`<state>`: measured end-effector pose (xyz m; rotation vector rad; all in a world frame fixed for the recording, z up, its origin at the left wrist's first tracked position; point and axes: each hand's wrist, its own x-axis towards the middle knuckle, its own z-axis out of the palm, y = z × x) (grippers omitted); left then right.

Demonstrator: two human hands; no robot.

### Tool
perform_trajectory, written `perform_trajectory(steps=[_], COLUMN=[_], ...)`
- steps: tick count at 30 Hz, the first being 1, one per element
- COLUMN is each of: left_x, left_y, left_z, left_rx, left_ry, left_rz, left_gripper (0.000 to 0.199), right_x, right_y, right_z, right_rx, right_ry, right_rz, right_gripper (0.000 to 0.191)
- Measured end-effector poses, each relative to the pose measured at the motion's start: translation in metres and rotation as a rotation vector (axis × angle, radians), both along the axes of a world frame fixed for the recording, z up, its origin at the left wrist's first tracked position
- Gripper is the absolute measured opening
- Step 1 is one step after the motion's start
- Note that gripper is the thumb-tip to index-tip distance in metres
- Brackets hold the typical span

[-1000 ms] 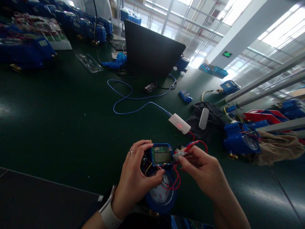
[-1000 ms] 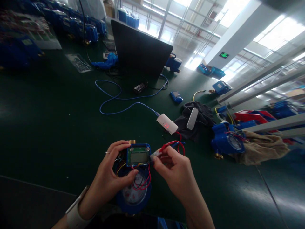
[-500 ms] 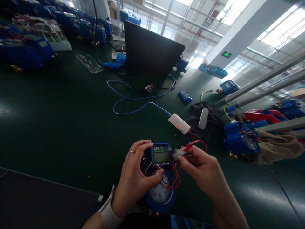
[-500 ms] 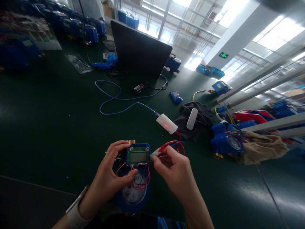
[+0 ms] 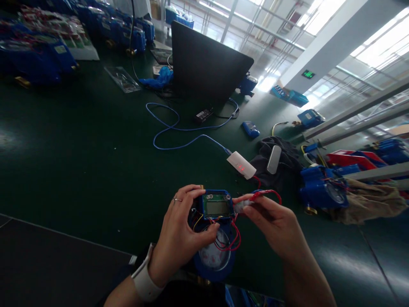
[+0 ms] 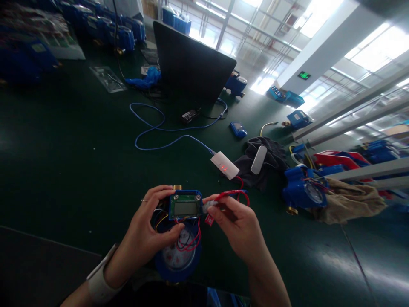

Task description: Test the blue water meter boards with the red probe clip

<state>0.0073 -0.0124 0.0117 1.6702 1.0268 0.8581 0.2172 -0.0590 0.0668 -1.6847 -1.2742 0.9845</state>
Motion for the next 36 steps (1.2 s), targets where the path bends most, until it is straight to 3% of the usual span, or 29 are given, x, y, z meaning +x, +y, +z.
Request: perform_trajectory(steps=[29,36], left_x=[0.001,0.001], left_y=[0.001,0.001], left_z=[0.007,0.006], left_rx=[-0.015,0.003], left_ry=[0.014,0.011], left_rz=[-0.005,-0.006], left_gripper=[0.050,0.048], right_x=[0.006,-0.004], right_y=[0.006,0.010], right_z=[0.007,0.011], right_rx=[-0.032,0.045], right_ry=[-0.150,-0.258], right_rz=[0.099,0.140], right_gripper=[0.014,0.011])
